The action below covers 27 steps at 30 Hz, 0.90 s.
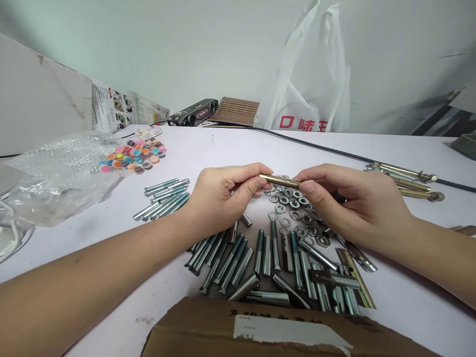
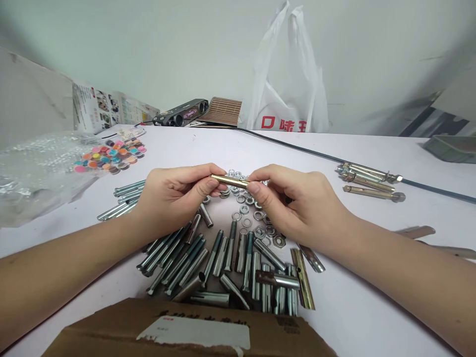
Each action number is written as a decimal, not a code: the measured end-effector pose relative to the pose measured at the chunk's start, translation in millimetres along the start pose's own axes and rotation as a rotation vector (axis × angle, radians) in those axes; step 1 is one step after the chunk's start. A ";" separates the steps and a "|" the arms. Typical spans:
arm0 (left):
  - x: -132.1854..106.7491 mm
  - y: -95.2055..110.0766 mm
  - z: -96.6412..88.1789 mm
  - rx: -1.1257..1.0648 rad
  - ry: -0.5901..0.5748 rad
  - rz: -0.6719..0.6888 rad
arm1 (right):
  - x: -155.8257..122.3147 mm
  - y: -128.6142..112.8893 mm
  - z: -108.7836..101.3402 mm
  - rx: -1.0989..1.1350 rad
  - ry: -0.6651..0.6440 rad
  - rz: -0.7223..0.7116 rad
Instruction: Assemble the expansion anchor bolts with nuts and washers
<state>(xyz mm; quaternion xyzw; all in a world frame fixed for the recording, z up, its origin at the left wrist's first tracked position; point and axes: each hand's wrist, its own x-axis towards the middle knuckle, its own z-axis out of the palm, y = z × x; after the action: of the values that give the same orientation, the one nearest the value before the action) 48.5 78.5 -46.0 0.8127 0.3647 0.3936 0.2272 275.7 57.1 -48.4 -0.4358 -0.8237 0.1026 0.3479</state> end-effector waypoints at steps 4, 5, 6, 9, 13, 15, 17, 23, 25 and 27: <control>-0.5 0.5 -2.8 0.220 0.031 0.281 | 3.0 -9.9 -1.9 0.068 -0.095 0.191; -0.7 0.3 -3.7 0.275 0.038 0.363 | 4.6 -12.9 -2.9 0.131 -0.151 0.314; -1.0 0.2 -4.7 0.319 0.044 0.440 | 6.5 -15.8 -4.1 0.227 -0.212 0.462; -2.4 0.9 -7.8 0.384 0.003 0.603 | 11.6 -20.0 -9.6 0.665 -0.406 0.940; -3.8 2.3 -8.7 0.359 -0.031 0.641 | 12.8 -13.0 -17.3 0.921 -0.599 1.063; -3.0 2.1 -7.7 0.362 0.022 0.607 | 11.5 -9.1 -19.1 0.782 -0.568 0.884; -1.5 1.6 -6.8 0.403 0.094 0.550 | 10.2 -8.2 -19.5 0.577 -0.474 0.690; 1.7 1.4 -7.7 0.449 0.146 0.418 | 8.8 -10.9 -18.8 0.340 -0.266 0.325; 2.1 2.0 -8.5 0.424 0.133 0.471 | 8.3 -8.5 -18.2 0.388 -0.299 0.331; 2.6 3.5 -9.6 0.405 0.090 0.520 | 8.1 -6.1 -17.9 0.489 -0.344 0.415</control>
<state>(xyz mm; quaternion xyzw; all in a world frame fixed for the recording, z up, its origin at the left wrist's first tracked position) 43.3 79.1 -36.8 0.8890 0.2254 0.3936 -0.0634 280.6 57.5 -28.3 -0.4739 -0.7152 0.4370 0.2700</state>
